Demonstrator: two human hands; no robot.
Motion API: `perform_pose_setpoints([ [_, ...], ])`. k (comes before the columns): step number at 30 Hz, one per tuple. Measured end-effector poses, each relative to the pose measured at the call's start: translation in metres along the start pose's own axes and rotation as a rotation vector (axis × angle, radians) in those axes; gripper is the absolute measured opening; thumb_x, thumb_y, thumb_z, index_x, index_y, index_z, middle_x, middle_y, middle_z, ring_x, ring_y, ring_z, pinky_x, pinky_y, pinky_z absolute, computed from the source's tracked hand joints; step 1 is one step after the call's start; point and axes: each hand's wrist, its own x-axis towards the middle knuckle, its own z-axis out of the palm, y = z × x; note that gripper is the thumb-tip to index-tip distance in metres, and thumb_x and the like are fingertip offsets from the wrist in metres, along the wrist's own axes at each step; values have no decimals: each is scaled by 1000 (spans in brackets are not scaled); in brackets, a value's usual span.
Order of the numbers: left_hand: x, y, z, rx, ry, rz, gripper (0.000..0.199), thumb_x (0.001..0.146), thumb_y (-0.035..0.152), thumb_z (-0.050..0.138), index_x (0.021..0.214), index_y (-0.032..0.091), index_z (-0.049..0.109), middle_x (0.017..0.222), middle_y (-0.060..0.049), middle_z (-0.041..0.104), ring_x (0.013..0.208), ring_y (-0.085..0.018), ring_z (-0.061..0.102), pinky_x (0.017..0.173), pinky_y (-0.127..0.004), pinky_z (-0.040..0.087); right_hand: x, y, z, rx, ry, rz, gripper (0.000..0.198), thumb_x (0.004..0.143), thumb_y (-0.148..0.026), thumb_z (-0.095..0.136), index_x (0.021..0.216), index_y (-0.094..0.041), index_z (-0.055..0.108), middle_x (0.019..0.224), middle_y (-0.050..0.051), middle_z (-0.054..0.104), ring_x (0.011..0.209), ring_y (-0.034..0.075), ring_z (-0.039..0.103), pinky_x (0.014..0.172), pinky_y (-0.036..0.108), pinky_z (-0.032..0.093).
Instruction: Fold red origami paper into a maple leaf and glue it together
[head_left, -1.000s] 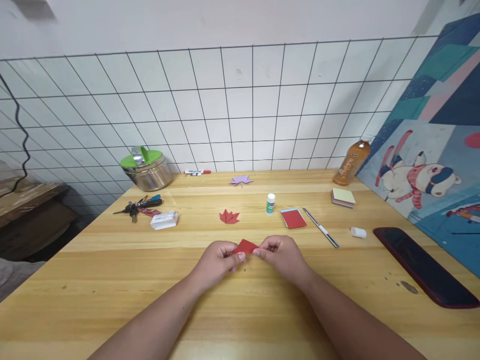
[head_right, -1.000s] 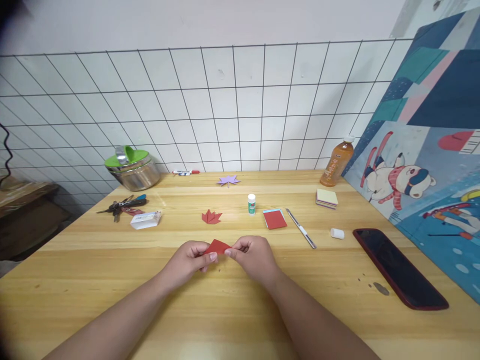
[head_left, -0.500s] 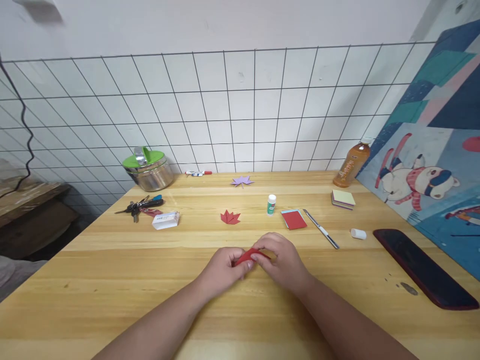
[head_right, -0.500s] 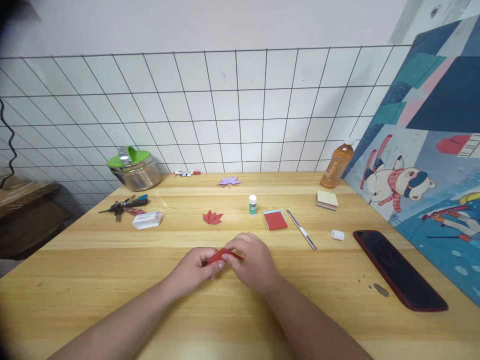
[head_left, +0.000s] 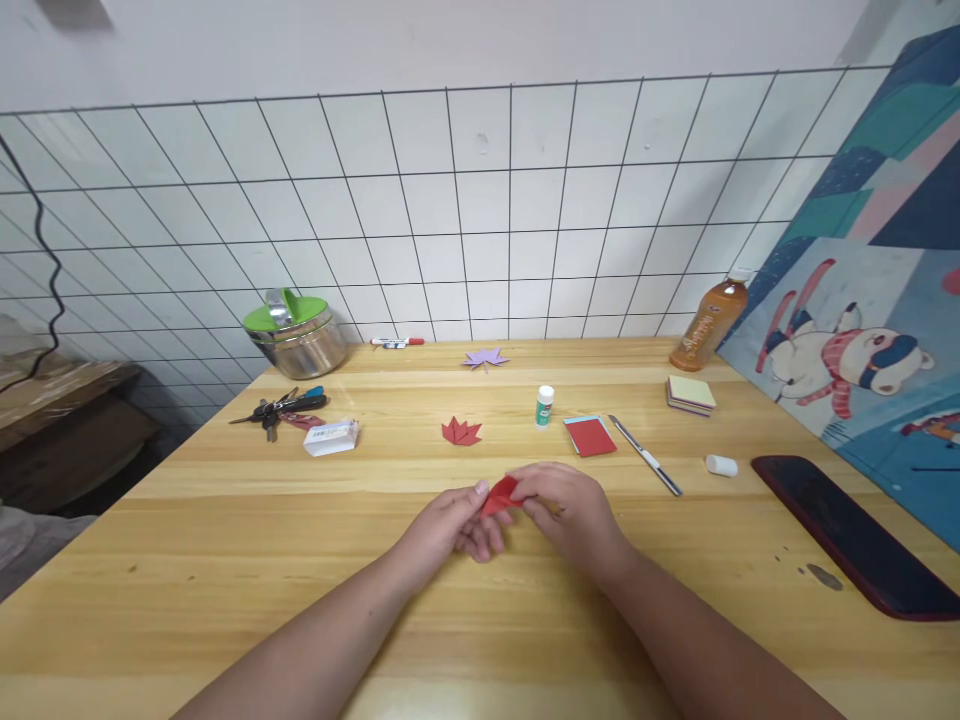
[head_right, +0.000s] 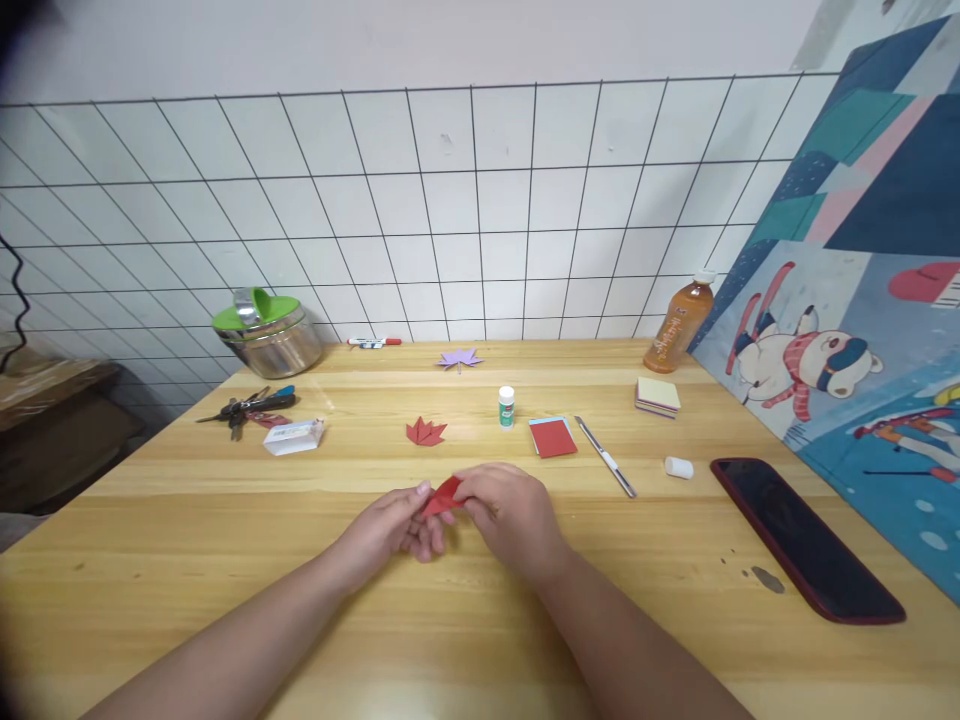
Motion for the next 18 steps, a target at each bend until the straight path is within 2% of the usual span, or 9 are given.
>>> perform_pose_setpoints([
  [3,0,3,-2,-56,39,-41,38,75,51,62,85,14,62,63,-4,66,48,-10,55,50,-21,42,-1,-1,-3,-124,54,-91,19,81,-13,55,79,-25,69,99,6,65,89,19,58,79,32,44],
  [5,1,4,-5,-60,80,-37,33,75,47,63,82,16,59,65,-4,67,48,-10,55,51,-21,41,-1,-1,-6,-158,-30,-146,20,82,-13,54,81,-25,69,94,5,65,83,17,57,75,30,44],
  [7,2,4,-8,37,113,-12,31,78,47,59,75,16,57,66,-4,67,49,-11,54,52,-23,41,-1,-1,-6,-152,-165,-199,20,85,-13,51,85,-25,68,96,3,67,84,16,57,76,28,43],
  [10,3,3,-12,462,242,146,28,79,42,57,67,17,56,64,-3,64,57,-14,54,56,-26,40,1,1,-5,-171,-314,-169,21,86,-13,48,88,-23,66,93,3,70,86,17,58,76,28,44],
  [12,2,4,-13,779,368,329,20,77,37,60,71,19,58,71,-3,63,70,-18,55,64,-30,41,3,4,-4,-219,-391,-96,21,85,-12,48,86,-22,67,85,3,70,83,17,59,72,27,44],
  [14,-1,7,-12,983,433,509,13,75,31,63,80,20,60,82,-3,63,82,-21,55,73,-33,42,3,9,-4,-253,-457,-27,20,83,-12,50,82,-22,67,80,2,70,82,18,60,71,27,43],
  [16,-4,11,-11,1085,361,660,11,79,27,60,87,21,62,89,-4,64,88,-21,55,79,-35,42,3,13,-5,-254,-487,15,19,82,-13,52,83,-23,68,80,1,70,82,17,60,71,26,43],
  [18,-5,13,-11,1158,193,734,14,84,24,55,94,23,64,91,-3,66,88,-19,56,81,-34,43,3,16,-7,-223,-488,25,18,82,-15,53,87,-24,69,84,1,70,85,17,60,74,26,43],
])
